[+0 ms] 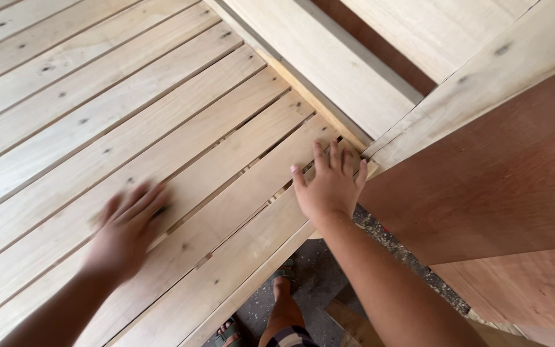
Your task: The person sands the slatted wooden surface of a furniture frame, rubbing a sanding block by hand across the wood slats. They work over different sections of the slatted top, steadying the frame with one hand while sanding with the other.
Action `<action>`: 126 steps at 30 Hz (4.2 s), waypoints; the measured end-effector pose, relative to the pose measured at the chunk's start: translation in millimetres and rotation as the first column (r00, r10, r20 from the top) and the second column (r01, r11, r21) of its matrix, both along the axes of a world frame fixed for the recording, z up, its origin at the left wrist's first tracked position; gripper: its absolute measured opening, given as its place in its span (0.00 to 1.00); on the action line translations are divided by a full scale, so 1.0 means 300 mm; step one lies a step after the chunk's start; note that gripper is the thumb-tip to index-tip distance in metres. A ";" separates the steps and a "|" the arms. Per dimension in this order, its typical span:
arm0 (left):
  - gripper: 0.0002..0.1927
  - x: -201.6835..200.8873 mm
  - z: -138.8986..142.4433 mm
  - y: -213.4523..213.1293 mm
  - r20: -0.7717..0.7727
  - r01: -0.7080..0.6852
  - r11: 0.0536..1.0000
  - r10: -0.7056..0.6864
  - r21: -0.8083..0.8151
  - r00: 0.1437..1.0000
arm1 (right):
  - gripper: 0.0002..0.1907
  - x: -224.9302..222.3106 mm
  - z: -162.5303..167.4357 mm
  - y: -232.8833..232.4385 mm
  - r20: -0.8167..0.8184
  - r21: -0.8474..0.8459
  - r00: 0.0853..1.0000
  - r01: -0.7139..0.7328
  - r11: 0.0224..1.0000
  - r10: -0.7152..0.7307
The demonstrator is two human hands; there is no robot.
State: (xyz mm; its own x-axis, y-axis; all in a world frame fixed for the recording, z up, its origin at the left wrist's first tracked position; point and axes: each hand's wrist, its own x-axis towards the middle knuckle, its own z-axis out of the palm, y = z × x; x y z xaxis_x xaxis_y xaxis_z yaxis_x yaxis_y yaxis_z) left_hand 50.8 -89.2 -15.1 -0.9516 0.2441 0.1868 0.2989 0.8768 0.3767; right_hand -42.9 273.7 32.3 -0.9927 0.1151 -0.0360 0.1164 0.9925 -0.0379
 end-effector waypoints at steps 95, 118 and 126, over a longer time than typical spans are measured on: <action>0.27 0.182 0.017 0.001 0.068 -0.043 0.999 0.043 -0.008 0.997 | 0.38 -0.006 0.010 0.010 -0.005 -0.012 1.000 0.006 1.000 -0.006; 0.26 0.007 0.020 0.265 0.143 0.189 0.982 -0.185 -0.016 0.972 | 0.38 -0.007 -0.009 0.016 -0.052 -0.033 0.999 0.004 0.999 -0.005; 0.28 0.234 0.022 0.181 -0.009 0.153 0.974 -0.156 -0.165 0.988 | 0.31 -0.012 -0.033 0.021 -0.076 -0.014 0.997 -0.003 1.000 0.002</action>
State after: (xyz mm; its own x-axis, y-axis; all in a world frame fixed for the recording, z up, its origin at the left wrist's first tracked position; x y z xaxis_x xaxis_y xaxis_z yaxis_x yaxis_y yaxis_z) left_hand 121.0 -34.9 -8.4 -0.8961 0.4167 0.1527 0.4420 0.8686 0.2241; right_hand -46.6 280.1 22.5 -0.9929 0.1129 0.0379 0.1105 0.9920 -0.0604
